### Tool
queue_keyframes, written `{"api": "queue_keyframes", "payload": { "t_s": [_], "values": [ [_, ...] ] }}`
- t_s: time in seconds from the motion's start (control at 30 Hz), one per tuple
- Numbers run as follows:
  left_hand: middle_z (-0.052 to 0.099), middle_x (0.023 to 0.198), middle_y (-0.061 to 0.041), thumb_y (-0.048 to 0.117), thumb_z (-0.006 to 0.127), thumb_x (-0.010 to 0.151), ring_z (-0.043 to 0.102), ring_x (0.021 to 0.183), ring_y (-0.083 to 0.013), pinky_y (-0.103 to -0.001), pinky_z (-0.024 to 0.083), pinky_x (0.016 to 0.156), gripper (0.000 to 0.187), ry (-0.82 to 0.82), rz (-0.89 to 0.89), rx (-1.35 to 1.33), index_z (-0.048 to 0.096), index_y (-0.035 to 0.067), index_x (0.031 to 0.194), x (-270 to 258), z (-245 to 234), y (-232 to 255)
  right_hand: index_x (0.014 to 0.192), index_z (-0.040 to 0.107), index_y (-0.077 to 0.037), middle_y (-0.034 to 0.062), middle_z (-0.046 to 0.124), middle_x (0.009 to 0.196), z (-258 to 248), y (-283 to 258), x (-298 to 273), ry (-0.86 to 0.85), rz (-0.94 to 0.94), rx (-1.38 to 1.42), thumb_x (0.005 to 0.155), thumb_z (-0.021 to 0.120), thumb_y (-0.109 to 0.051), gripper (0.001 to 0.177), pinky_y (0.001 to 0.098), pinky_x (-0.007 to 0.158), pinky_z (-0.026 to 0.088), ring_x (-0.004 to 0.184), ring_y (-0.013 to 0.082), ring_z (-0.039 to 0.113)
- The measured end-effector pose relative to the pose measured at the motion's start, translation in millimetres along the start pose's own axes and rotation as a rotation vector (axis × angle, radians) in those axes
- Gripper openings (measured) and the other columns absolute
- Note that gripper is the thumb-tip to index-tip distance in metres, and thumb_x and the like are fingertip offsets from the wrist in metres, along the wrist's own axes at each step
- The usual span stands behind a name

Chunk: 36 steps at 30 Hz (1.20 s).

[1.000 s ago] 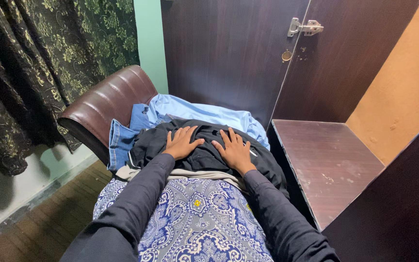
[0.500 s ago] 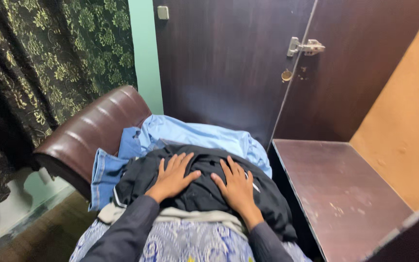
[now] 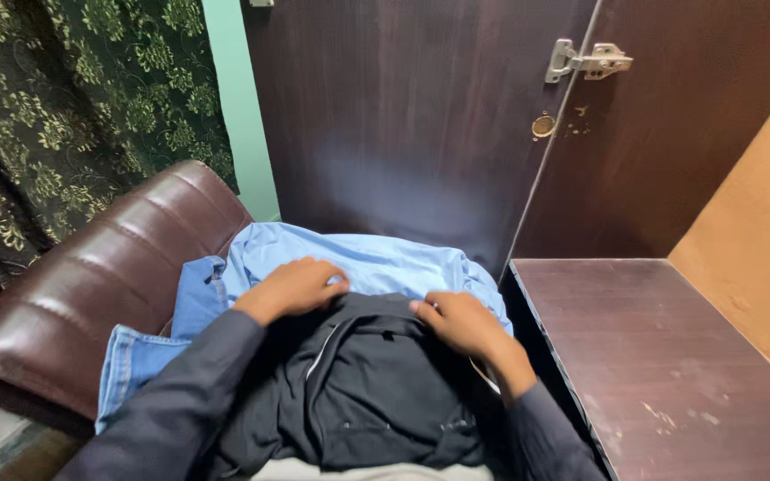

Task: The person folds and rolls several pairs of jeans and various shirts by hand, placing the finished items onto a wooden side table.

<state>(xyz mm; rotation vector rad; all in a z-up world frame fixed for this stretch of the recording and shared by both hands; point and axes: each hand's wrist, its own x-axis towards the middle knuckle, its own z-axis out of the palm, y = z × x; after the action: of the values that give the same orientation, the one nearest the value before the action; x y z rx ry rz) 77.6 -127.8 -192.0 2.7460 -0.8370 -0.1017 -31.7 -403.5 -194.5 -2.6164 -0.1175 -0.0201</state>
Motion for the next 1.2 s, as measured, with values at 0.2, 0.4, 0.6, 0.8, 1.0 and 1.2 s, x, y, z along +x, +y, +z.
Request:
{"api": "queue_keyframes", "payload": {
  "t_s": [0.2, 0.4, 0.6, 0.8, 1.0, 1.2],
  "values": [
    [0.053, 0.147, -0.01, 0.053, 0.058, 0.092, 0.047, 0.136, -0.0349, -0.064, 0.038, 0.102, 0.063, 0.398, -0.051, 0.072, 0.05, 0.021, 0.146, 114, 101, -22, 0.119, 0.068, -0.013, 0.0175, 0.072, 0.114, 68, 48, 151, 0.222, 0.039, -0.113, 0.095, 0.053, -0.049, 0.046, 0.0538, 0.091, 0.05, 0.109, 0.0385, 0.066],
    [0.023, 0.162, -0.02, 0.054, 0.056, 0.093, 0.01, 0.152, -0.0417, -0.064, -0.004, 0.117, 0.076, 0.104, -0.226, 0.062, 0.032, 0.018, 0.156, 128, 186, -51, 0.144, 0.05, -0.016, 0.0132, 0.044, 0.154, 181, 84, 190, -0.055, 0.158, -0.136, 0.099, 0.051, -0.053, 0.058, 0.0707, 0.11, 0.027, 0.143, 0.0333, 0.039],
    [0.052, 0.15, -0.019, 0.041, 0.058, 0.094, 0.038, 0.147, -0.0366, -0.053, 0.025, 0.122, 0.067, 0.527, -0.242, -0.315, 0.043, 0.011, 0.152, 157, 193, -83, 0.147, 0.048, -0.016, 0.0083, 0.049, 0.153, 179, 90, 188, 0.042, 0.066, -0.067, 0.094, 0.054, -0.047, 0.062, 0.0642, 0.108, 0.035, 0.141, 0.0303, 0.045],
    [0.059, 0.144, -0.018, 0.048, 0.054, 0.097, 0.053, 0.138, -0.0334, -0.042, 0.039, 0.115, 0.066, 0.611, -0.366, -0.841, 0.048, 0.01, 0.151, 152, 168, -76, 0.147, 0.051, -0.017, 0.01, 0.055, 0.147, 196, 121, 209, 0.058, 0.147, 0.133, 0.093, 0.058, -0.052, 0.064, 0.0529, 0.112, 0.036, 0.133, 0.0287, 0.053],
    [0.053, 0.152, -0.018, 0.046, 0.051, 0.101, 0.05, 0.143, -0.0283, -0.037, 0.037, 0.116, 0.064, 0.77, -0.266, -1.459, 0.047, 0.003, 0.148, 147, 161, -87, 0.139, 0.065, -0.006, 0.02, 0.066, 0.14, 175, 148, 234, 0.276, 0.318, 1.039, 0.092, 0.061, -0.045, 0.062, 0.0499, 0.103, 0.048, 0.121, 0.0335, 0.06],
    [0.04, 0.161, -0.018, 0.07, 0.045, 0.094, 0.024, 0.153, -0.03, -0.046, 0.01, 0.124, 0.089, 0.609, -0.556, -1.836, 0.031, 0.011, 0.16, 177, 127, -102, 0.155, 0.04, -0.007, 0.0226, 0.049, 0.155, 85, 113, 233, 0.293, 0.61, 1.806, 0.099, 0.045, -0.058, 0.076, 0.0659, 0.108, 0.031, 0.136, 0.0405, 0.055]
  ]
}}
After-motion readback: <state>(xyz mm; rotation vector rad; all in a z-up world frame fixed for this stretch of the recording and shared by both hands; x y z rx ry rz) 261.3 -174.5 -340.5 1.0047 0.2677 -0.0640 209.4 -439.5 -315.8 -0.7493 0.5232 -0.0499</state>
